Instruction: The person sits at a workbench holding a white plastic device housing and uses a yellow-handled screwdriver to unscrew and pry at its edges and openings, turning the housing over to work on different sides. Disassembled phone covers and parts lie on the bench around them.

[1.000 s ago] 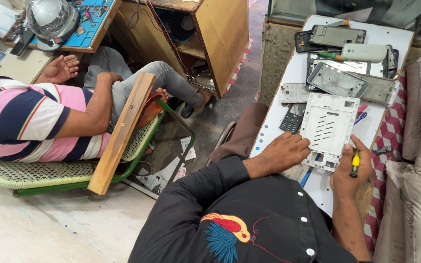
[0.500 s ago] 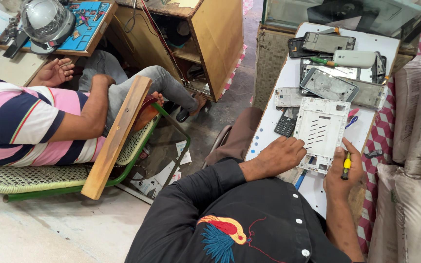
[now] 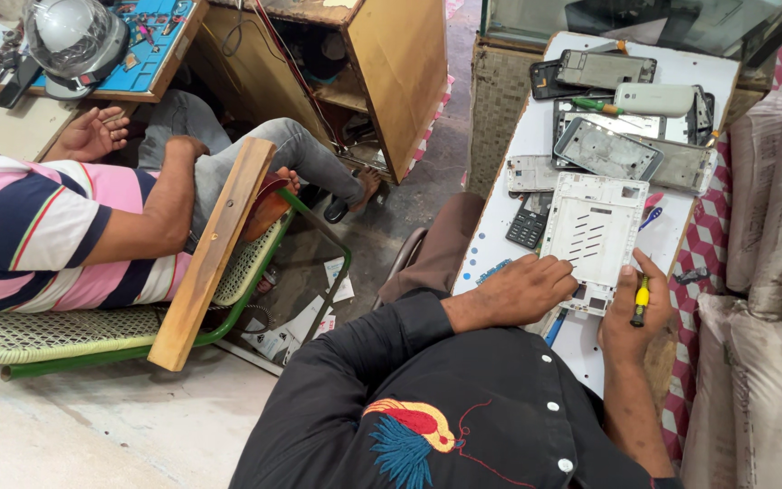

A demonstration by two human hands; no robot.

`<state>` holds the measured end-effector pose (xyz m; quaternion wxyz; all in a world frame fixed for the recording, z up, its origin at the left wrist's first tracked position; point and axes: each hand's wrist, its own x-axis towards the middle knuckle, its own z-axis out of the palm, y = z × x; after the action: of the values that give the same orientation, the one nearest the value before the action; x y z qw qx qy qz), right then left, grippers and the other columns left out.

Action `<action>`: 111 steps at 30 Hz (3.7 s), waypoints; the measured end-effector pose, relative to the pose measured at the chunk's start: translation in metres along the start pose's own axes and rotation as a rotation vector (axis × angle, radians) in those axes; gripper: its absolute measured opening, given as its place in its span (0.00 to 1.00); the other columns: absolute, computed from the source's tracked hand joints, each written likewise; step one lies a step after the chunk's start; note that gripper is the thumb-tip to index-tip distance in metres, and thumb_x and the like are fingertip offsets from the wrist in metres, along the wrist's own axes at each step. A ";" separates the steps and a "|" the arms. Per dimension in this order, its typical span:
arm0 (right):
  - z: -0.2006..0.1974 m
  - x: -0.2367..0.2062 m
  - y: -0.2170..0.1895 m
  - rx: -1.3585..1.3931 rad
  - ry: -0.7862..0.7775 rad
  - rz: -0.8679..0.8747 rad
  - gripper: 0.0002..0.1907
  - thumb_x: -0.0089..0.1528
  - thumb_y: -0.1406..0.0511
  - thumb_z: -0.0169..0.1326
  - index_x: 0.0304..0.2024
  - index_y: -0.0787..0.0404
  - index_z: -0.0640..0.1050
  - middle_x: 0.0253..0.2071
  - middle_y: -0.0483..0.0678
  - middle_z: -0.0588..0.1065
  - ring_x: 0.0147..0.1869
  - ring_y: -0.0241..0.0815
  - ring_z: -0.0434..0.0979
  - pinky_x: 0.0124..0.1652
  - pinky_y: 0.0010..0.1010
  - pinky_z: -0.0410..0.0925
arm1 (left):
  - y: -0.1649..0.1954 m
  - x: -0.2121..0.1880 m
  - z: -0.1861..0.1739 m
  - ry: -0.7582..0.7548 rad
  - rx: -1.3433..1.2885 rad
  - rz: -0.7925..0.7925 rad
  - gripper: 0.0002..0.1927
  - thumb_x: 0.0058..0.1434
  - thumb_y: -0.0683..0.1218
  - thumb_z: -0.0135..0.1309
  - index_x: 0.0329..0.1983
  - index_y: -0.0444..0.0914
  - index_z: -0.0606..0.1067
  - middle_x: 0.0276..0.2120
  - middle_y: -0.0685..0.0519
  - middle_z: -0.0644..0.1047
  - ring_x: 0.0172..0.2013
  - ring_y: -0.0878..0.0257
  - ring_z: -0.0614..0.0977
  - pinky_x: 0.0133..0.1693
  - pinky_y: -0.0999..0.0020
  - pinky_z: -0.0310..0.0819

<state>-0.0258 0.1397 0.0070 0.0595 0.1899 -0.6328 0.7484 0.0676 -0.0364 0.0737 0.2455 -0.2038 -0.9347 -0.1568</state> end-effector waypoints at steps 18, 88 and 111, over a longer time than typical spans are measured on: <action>-0.005 -0.002 0.004 0.059 0.034 0.004 0.18 0.76 0.64 0.54 0.62 0.72 0.72 0.53 0.48 0.75 0.53 0.31 0.72 0.56 0.22 0.68 | -0.031 -0.033 -0.026 0.297 -0.172 -0.429 0.10 0.64 0.44 0.59 0.29 0.37 0.72 0.27 0.48 0.74 0.31 0.49 0.78 0.35 0.53 0.73; -0.034 -0.026 0.000 -0.241 0.070 0.016 0.16 0.77 0.61 0.55 0.42 0.66 0.69 0.35 0.43 0.65 0.39 0.33 0.61 0.41 0.29 0.58 | -0.157 -0.161 0.055 -0.047 0.401 -0.662 0.02 0.61 0.44 0.58 0.33 0.40 0.78 0.36 0.53 0.77 0.40 0.51 0.77 0.38 0.53 0.69; -0.035 -0.034 0.017 0.114 0.143 0.073 0.19 0.75 0.65 0.61 0.35 0.63 0.66 0.29 0.37 0.62 0.31 0.28 0.55 0.33 0.25 0.51 | -0.015 -0.022 -0.011 -0.029 -1.113 -0.773 0.25 0.70 0.40 0.58 0.66 0.33 0.63 0.54 0.49 0.79 0.46 0.66 0.83 0.44 0.74 0.82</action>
<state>-0.0072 0.1756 -0.0255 0.0666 0.1158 -0.5899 0.7964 0.0828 -0.0610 0.0687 0.0178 0.0469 -0.7235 -0.6885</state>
